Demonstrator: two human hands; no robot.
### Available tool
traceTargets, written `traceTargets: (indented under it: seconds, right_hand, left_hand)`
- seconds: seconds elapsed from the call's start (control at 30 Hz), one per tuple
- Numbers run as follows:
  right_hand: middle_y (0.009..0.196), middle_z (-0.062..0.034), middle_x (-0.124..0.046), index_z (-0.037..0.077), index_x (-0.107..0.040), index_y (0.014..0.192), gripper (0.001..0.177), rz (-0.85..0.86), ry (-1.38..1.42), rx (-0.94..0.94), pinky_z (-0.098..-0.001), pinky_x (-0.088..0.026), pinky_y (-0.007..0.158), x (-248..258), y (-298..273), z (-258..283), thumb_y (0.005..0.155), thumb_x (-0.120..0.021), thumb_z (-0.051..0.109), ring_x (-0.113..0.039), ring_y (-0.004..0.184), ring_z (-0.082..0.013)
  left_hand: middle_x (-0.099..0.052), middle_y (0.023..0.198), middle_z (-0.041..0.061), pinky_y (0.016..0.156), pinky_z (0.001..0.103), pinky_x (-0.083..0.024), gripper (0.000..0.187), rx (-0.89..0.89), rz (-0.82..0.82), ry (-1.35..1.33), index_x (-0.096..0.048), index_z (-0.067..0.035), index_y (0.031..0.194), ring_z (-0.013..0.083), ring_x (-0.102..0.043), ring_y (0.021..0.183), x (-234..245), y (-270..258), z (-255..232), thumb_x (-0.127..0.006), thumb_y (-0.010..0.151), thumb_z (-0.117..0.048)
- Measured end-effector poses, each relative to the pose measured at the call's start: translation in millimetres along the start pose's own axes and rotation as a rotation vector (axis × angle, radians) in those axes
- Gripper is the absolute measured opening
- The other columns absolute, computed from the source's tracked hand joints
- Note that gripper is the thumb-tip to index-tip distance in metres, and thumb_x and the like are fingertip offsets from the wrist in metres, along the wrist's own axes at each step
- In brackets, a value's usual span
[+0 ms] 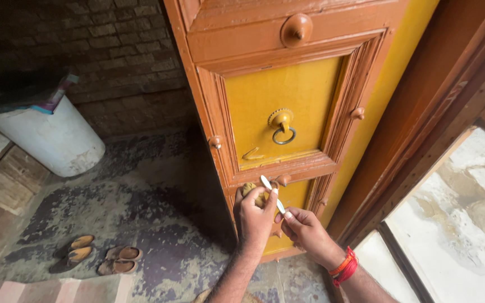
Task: The person wipes the surface of a yellow wooden door with a cloth, focusing on the frame and panels. They then use a toothbrush to scrub the metal door handle and surrounding areas.
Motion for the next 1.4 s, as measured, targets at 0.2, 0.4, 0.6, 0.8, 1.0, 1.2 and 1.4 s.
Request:
traceTargets:
  seconds: [0.2,0.4,0.6,0.8,1.0,1.2,1.4]
  right_hand:
    - [0.063,0.0050,-0.046,0.005,-0.069,0.101,0.031,-0.021,-0.018,0.051,-0.0227,-0.026,0.046,12,7,9,0.107,-0.044,0.023,-0.033,0.051,-0.0049]
    - [0.062,0.0050,-0.044,0.005,-0.069,0.101,0.032,-0.036,-0.010,0.081,-0.0228,-0.027,0.046,20,6,15,0.108,-0.044,0.023,-0.032,0.051,-0.0052]
    - [0.062,0.0049,-0.043,0.005,-0.069,0.101,0.031,-0.066,-0.004,0.109,-0.0237,-0.026,0.046,24,7,21,0.108,-0.044,0.023,-0.031,0.051,-0.0054]
    - [0.063,0.0052,-0.044,0.004,-0.070,0.100,0.030,-0.139,0.005,0.075,-0.0233,-0.025,0.045,23,0,13,0.106,-0.047,0.022,-0.031,0.052,-0.0047]
    - [0.063,0.0052,-0.046,0.004,-0.069,0.100,0.030,-0.182,0.035,0.054,-0.0235,-0.026,0.045,11,-8,1,0.107,-0.047,0.022,-0.033,0.051,-0.0051]
    - [0.060,0.0061,-0.039,0.003,-0.069,0.100,0.030,-0.200,0.063,0.095,-0.0241,-0.024,0.044,-1,-15,-7,0.107,-0.046,0.022,-0.030,0.051,-0.0052]
    - [0.061,0.0054,-0.043,0.004,-0.070,0.101,0.029,-0.248,0.083,0.075,-0.0242,-0.025,0.044,5,-16,-6,0.106,-0.047,0.021,-0.033,0.050,-0.0054]
  left_hand:
    - [-0.064,0.083,0.013,0.062,0.039,-0.051,0.019,-0.115,-0.013,-0.016,-0.076,-0.003,0.096,0.0271,-0.063,0.075,-13,8,-13,-0.080,0.084,-0.018]
    - [-0.065,0.077,0.011,0.061,0.037,-0.052,0.018,-0.050,0.058,0.012,-0.078,-0.004,0.084,0.0238,-0.064,0.072,-22,15,-14,-0.084,0.083,-0.021]
    - [-0.062,0.086,0.012,0.058,0.036,-0.052,0.022,-0.031,0.093,-0.069,-0.075,-0.002,0.092,0.0231,-0.063,0.070,-26,22,-23,-0.081,0.085,-0.022]
    - [-0.065,0.089,0.011,0.062,0.034,-0.054,0.022,0.012,0.115,-0.033,-0.076,-0.003,0.092,0.0216,-0.067,0.072,-28,14,-12,-0.081,0.087,-0.024]
    - [-0.062,0.092,0.013,0.061,0.036,-0.055,0.028,-0.045,0.114,-0.216,-0.072,0.000,0.107,0.0249,-0.066,0.075,-19,12,-12,-0.079,0.087,-0.018]
    - [-0.069,0.093,0.010,0.065,0.035,-0.056,0.020,-0.111,0.098,-0.124,-0.078,-0.004,0.097,0.0218,-0.070,0.078,-4,0,-7,-0.081,0.088,-0.021]
    - [-0.067,0.100,0.017,0.069,0.039,-0.055,0.042,-0.251,0.048,-0.147,-0.070,0.006,0.119,0.0280,-0.067,0.084,-6,5,-21,-0.082,0.087,-0.018]
Point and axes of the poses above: each hand's wrist, its own y-axis towards the middle knuckle, its own x-axis out of the back of the hand, z = x × y, the point moved 8 cm from there along y, towards the middle knuckle
